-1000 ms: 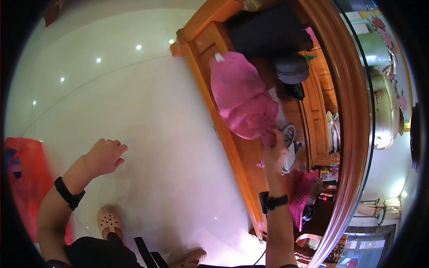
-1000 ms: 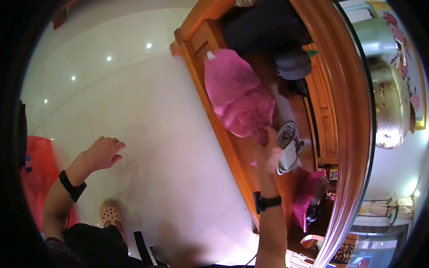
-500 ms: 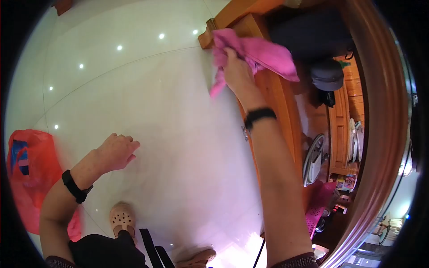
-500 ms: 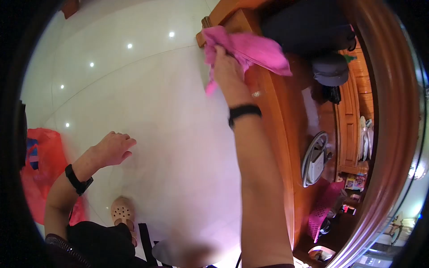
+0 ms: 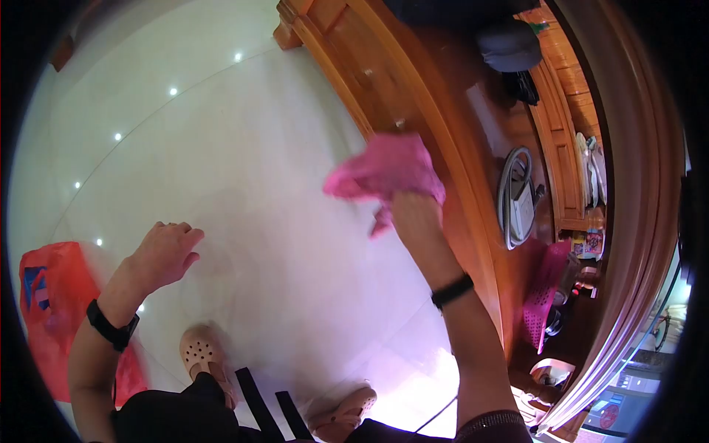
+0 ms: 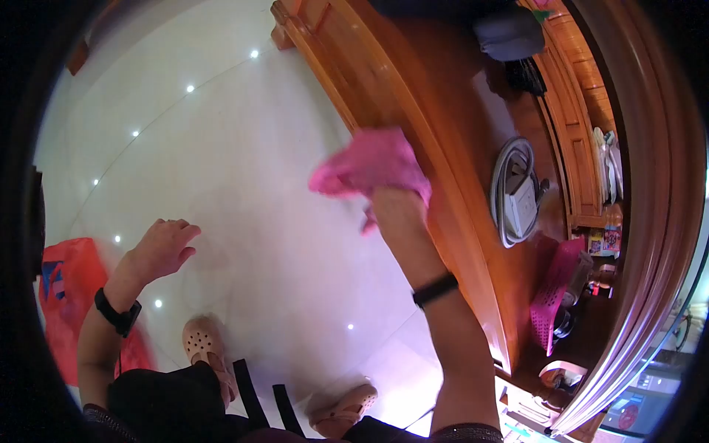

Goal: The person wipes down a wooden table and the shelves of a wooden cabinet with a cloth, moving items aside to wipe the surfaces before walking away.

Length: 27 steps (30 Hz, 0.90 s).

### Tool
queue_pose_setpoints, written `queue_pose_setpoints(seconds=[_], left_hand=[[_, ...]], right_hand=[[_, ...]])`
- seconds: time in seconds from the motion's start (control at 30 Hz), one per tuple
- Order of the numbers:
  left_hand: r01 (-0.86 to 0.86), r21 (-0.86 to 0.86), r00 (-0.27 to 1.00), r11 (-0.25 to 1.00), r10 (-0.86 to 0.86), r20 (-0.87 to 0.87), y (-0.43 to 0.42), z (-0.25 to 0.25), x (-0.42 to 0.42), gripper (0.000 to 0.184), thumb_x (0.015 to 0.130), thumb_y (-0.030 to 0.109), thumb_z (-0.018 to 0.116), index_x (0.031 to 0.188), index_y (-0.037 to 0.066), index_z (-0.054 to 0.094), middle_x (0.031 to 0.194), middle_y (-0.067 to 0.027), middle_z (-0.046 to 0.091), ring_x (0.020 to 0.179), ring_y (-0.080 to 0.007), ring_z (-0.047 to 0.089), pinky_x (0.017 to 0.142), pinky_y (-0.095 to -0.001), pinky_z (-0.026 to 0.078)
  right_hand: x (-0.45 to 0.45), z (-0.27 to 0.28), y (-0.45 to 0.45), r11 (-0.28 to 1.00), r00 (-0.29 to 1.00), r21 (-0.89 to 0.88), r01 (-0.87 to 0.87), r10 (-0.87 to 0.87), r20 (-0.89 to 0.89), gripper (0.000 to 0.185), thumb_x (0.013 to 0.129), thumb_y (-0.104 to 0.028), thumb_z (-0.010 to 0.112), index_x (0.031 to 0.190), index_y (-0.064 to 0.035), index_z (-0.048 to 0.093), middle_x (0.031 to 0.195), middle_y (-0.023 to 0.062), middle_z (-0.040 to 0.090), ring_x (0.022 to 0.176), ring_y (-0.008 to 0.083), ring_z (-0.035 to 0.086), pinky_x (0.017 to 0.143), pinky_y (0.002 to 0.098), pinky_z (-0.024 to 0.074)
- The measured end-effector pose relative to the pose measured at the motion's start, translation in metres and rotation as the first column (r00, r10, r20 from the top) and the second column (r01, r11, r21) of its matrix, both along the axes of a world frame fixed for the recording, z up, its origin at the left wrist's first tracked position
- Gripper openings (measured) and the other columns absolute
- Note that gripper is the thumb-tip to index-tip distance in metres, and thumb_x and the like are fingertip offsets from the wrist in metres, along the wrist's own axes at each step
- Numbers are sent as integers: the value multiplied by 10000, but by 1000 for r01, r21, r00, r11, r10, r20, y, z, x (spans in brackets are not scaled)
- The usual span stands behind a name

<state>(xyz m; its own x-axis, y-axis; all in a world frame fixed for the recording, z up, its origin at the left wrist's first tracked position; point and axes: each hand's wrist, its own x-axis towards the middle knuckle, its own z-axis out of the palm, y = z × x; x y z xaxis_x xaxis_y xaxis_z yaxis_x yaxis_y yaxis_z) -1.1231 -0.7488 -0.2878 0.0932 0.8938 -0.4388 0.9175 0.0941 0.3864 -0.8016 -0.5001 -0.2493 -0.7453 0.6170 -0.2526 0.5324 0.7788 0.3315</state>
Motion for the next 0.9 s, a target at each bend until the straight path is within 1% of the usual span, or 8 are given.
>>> queue_pose_setpoints(seconds=[0.17, 0.27, 0.37, 0.53, 0.67, 0.73, 0.8, 0.9], left_hand=[[16, -41, 998, 999, -19, -66, -17, 8, 8, 273, 793, 147, 648, 1031, 57, 552, 936, -112, 609, 896, -288, 595, 812, -410, 449], [48, -20, 996, 999, -49, -75, -22, 13, 16, 255, 804, 148, 642, 1025, 55, 553, 936, -119, 609, 894, -291, 595, 814, -414, 446], [91, 14, 993, 996, -89, -75, -21, 18, 20, 283, 799, 141, 644, 1052, 56, 551, 954, -124, 609, 902, -295, 593, 821, -415, 444], [150, 65, 988, 987, -146, -53, -16, 27, 34, 342, 788, 126, 646, 1105, 55, 540, 997, -138, 609, 922, -314, 586, 832, -425, 438], [199, 81, 978, 977, -194, -72, -17, 21, 33, 383, 782, 116, 644, 1139, 46, 525, 1053, -157, 592, 953, -337, 570, 837, -437, 432], [216, 100, 974, 971, -208, -86, -24, 17, 31, 389, 781, 114, 644, 1144, 42, 521, 1063, -161, 587, 964, -343, 565, 839, -438, 430], [230, 96, 971, 969, -221, -91, -31, 16, 25, 396, 776, 113, 649, 1143, 38, 517, 1067, -165, 580, 970, -345, 561, 834, -438, 432], [233, 44, 969, 972, -228, -92, -45, 16, 22, 398, 770, 114, 655, 1135, 33, 521, 1051, -166, 584, 970, -352, 560, 827, -441, 438]], right_hand=[[161, -5, -81, 925, 869, 75, 372, -376, 321, 68, 749, -151, 599, 764, -143, 666, 722, 52, 673, 616, 219, 660, 536, 366, 527], [225, 4, -127, 809, 801, -32, 586, -585, -129, 145, 749, -176, 603, 855, -131, 692, 700, 73, 668, 601, 224, 655, 560, 382, 533], [266, 10, -115, 938, 842, -207, 277, -341, -419, 154, 733, -218, 671, 849, -121, 698, 836, 36, 663, 719, 245, 620, 592, 338, 481], [177, 6, -108, 505, 394, -337, 795, -851, -347, 518, 791, -600, 572, 867, -100, 682, 783, 115, 653, 569, 254, 598, 522, 383, 452], [110, -63, -72, 879, 728, 263, 398, -128, -673, 159, 823, -154, 520, 943, -60, 564, 750, 132, 606, 669, 293, 589, 560, 446, 451], [76, -59, -63, 939, 570, 22, 343, -190, -799, 153, 810, -147, 546, 939, -68, 571, 788, 116, 620, 693, 274, 600, 584, 421, 464], [87, -54, -61, 910, 734, 213, 356, -131, -667, 153, 808, -154, 567, 935, -69, 575, 800, 107, 624, 712, 260, 605, 602, 408, 471], [135, -18, -78, 930, 800, -169, 326, -367, -474, 135, 773, -137, 621, 897, -83, 619, 813, 99, 625, 746, 237, 616, 618, 372, 478]])
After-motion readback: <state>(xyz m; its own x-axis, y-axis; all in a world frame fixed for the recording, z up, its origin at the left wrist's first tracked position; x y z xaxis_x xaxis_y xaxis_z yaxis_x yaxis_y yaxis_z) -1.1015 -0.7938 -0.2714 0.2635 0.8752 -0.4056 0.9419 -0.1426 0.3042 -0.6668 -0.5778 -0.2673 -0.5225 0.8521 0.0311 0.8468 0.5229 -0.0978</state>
